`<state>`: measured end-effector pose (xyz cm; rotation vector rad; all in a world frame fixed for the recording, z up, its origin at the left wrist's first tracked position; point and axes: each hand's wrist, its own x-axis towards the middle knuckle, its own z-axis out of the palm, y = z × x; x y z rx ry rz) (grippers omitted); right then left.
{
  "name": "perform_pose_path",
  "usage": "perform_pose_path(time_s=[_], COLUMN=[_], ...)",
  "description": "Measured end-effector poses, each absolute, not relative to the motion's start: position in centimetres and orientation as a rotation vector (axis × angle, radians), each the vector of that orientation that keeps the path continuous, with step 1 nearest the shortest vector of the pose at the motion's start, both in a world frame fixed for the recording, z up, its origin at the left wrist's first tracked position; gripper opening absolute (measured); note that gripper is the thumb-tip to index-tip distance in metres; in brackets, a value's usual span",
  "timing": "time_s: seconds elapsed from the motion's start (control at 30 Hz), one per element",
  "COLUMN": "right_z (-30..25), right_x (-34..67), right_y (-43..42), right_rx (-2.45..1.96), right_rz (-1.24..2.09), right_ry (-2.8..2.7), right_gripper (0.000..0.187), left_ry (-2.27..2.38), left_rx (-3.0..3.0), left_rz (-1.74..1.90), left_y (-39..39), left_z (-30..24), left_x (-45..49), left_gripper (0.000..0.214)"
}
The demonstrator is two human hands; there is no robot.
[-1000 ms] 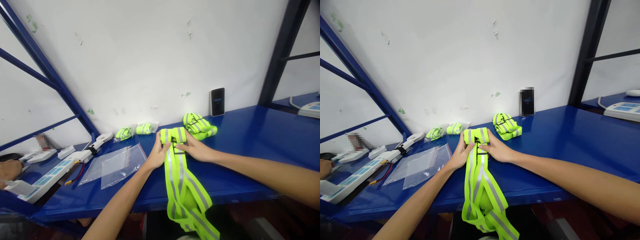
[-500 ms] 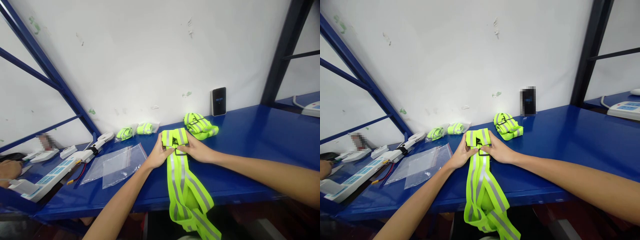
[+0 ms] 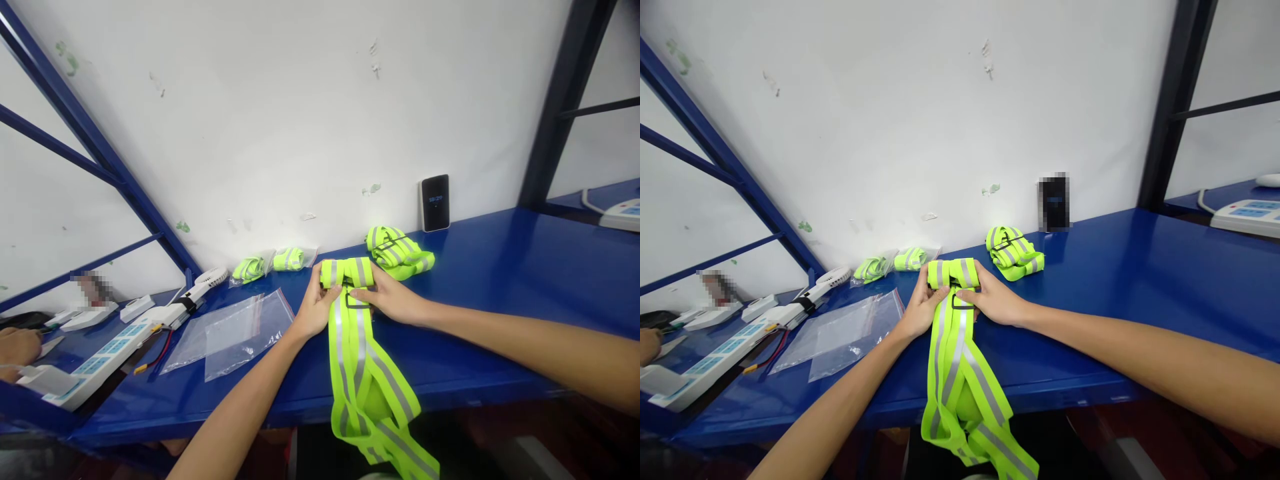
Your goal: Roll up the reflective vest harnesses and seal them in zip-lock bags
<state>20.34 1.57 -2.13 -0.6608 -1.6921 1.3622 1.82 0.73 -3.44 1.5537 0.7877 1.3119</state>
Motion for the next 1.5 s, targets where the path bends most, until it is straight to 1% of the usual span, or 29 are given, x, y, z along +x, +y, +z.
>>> perform_pose_path(time_s=[0.27,0.33,0.47,0.5,0.6,0.73,0.83,0.9,0.97,1.03,1.07,1.13,1.2,1.27,1.33,1.43,1.5], right_z=[-1.8,-1.7,-1.4,-1.4,-1.6,-1.8,-1.5,-1.1,-0.8,-0.6,-0.6,-0.5,-0.6,-0.6,-0.8,-1.2,-1.4], right_x=[20.1,20.2,20.6,20.6,20.5,20.3,20.3,20.4,20.4,20.5,20.5,20.6,20.6,20.6,20.6,20.8,21.0], right_y=[0.9,0.8,0.9,0.9,1.1,1.3,1.2,1.1,1.1,1.2,1.3,1.6,2.0,2.2,2.4,2.5,2.4], right_rx=[-0.675,-0.605,-0.440,-0.433,-0.509,-0.530,-0.497,-0.497,-0.519,-0.554,-0.573,-0.603,-0.611,-0.608,-0.623,-0.674,-0.686], right_rz=[1.620,1.734,1.986,2.015,1.988,1.937,1.947,1.940,1.923,1.889,1.860,1.797,1.765,1.787,1.801,1.769,1.762], right_ry=[-1.509,-1.460,-1.354,-1.321,-1.270,-1.241,-1.203,-1.188,-1.177,-1.173,-1.171,-1.160,-1.140,-1.161,-1.226,-1.307,-1.356], right_gripper=[0.042,0.042,0.033,0.034,0.037,0.025,0.021,0.027,0.040,0.058,0.067,0.083,0.087,0.079,0.065,0.048,0.045], left_ry=[0.868,0.879,0.906,0.908,0.899,0.873,0.801,0.781,0.768,0.736,0.722,0.711,0.724,0.748,0.770,0.778,0.777], left_rx=[1.636,1.649,1.680,1.679,1.645,1.575,1.468,1.428,1.398,1.351,1.325,1.280,1.252,1.249,1.272,1.342,1.384], left_rz=[1.340,1.364,1.383,1.364,1.279,1.252,1.240,1.223,1.203,1.203,1.224,1.294,1.360,1.390,1.388,1.368,1.379], left_y=[1.0,1.2,1.3,1.2,0.6,0.2,0.4,0.6,0.6,0.6,0.5,0.5,0.6,0.8,1.1,1.6,1.6], left_z=[-3.2,-3.2,-3.1,-3.1,-2.8,-2.5,-2.7,-2.9,-2.9,-2.6,-2.4,-1.9,-1.6,-1.6,-1.9,-2.3,-2.5], left_x=[1.6,1.4,1.1,1.1,1.3,1.6,1.7,1.7,1.7,1.9,1.9,2.0,1.9,1.7,1.4,1.0,0.8], left_gripper=[0.052,0.048,0.038,0.037,0.035,0.031,0.031,0.031,0.030,0.038,0.049,0.078,0.102,0.112,0.110,0.092,0.080])
